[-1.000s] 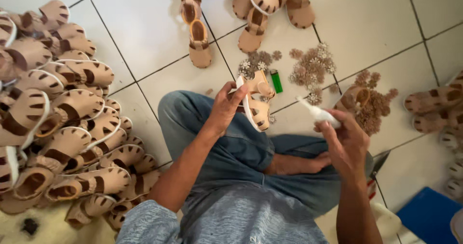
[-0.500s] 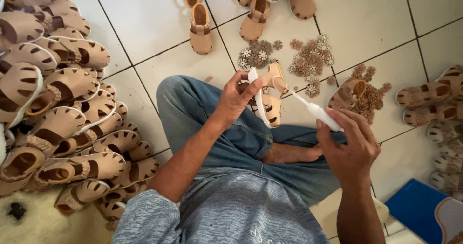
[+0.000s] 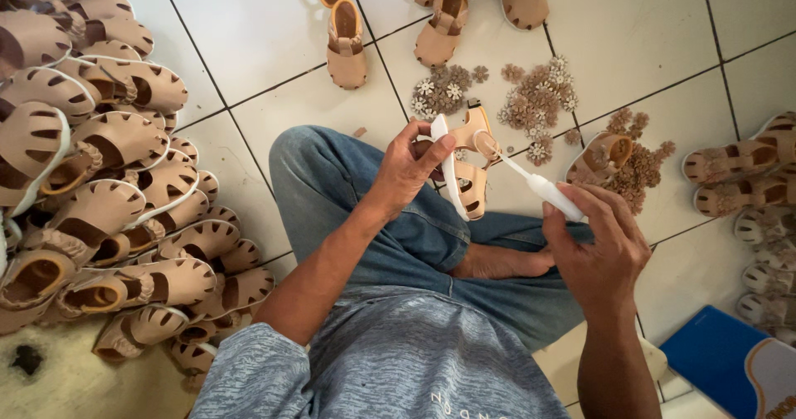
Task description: The person sits on the workshop floor holding a child's sandal and applies glue from a squeeze bottle onto its upper, then picks up decorative flower appliqués from the floor and presses them onto the glued spots, repeating across the shoe before setting it with the finished pairs.
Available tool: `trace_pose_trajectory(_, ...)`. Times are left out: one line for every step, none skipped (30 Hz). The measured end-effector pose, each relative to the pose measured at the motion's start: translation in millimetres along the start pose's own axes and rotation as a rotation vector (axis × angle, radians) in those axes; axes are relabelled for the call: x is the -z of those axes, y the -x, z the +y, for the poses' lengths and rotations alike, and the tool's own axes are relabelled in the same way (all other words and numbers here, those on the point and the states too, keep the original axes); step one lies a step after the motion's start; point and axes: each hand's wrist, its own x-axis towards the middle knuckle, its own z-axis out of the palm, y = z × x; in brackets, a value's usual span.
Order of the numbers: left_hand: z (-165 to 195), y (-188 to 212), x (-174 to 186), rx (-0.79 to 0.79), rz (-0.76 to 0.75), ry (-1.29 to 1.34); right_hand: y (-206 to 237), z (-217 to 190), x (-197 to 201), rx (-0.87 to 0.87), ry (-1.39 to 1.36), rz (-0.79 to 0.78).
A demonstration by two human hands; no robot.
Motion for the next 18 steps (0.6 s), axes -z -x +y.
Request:
trace_pose_trajectory(-0.1, 0.0, 0.1, 0.001, 0.001, -0.006, 0.1, 0.2, -0.2, -0.004, 0.009, -0.004)
trace_pose_trajectory(-0.2, 0.0, -0.1, 0.002, 0.001, -0.011, 0.4, 0.3, 0.1, -0.005, 0.011, -0.007)
trace_pose_trajectory(-0.2, -0.1, -0.4, 0.004, 0.0, -0.025, 0.7, 0.5, 0.7, -0.005, 0.013, -0.011)
trace_pose_trajectory(0.2, -0.3, -0.3, 0.005, -0.001, -0.04, 0.9, 0.6, 0.7, -0.005, 0.014, -0.013)
trace_pose_trajectory(0.7, -0.3, -0.3, 0.006, -0.002, -0.056, 1.0, 0.6, 0.5, -0.008, 0.009, -0.012)
trace_pose_trajectory(1.0, 0.1, -0.5, 0.007, -0.002, -0.054, 1.3, 0.6, 0.4, -0.011, 0.004, -0.012)
trace_pose_trajectory(1.3, 0.3, -1.2, 0.008, -0.003, -0.051, 1.5, 0.8, 0.6, -0.014, 0.002, -0.01)
trace_pose_trajectory(1.9, 0.5, -1.4, 0.008, -0.003, -0.049, 1.8, 0.7, 0.8, -0.021, 0.002, -0.009)
trace_pose_trajectory(2.4, 1.1, -1.6, 0.005, -0.004, -0.046, 2.3, 0.6, 1.0, -0.027, 0.001, -0.01)
trace_pose_trajectory(2.8, 1.7, -1.8, 0.003, -0.006, -0.044, 2.7, 0.4, 1.1, -0.034, -0.001, -0.01)
trace_pose_trajectory(3.2, 1.9, -2.2, 0.0, -0.01, -0.04, 2.9, 0.4, 1.2, -0.032, -0.002, -0.01)
trace_pose_trajectory(3.4, 2.2, -2.6, 0.001, -0.01, -0.041, 2.9, 0.5, 1.2, -0.031, -0.004, -0.009)
trace_pose_trajectory(3.4, 2.7, -3.0, 0.003, -0.01, -0.042, 3.0, 0.6, 1.4, -0.029, -0.005, -0.009)
trace_pose_trajectory(3.4, 2.7, -3.2, 0.004, -0.01, -0.043, 3.2, 0.8, 1.6, -0.025, -0.001, -0.009)
trace_pose_trajectory(3.2, 2.4, -3.5, 0.004, -0.01, -0.037, 3.4, 0.9, 2.0, -0.02, 0.003, -0.01)
trace_pose_trajectory(2.8, 2.1, -3.8, 0.004, -0.011, -0.03, 3.7, 1.1, 2.3, -0.017, 0.007, -0.01)
trace_pose_trajectory(2.3, 1.7, -3.9, 0.004, -0.011, -0.024, 4.0, 1.4, 2.4, -0.018, 0.008, -0.011)
trace_pose_trajectory(1.6, 1.8, -3.6, 0.009, -0.009, -0.034, 4.3, 1.7, 2.5, -0.019, 0.01, -0.011)
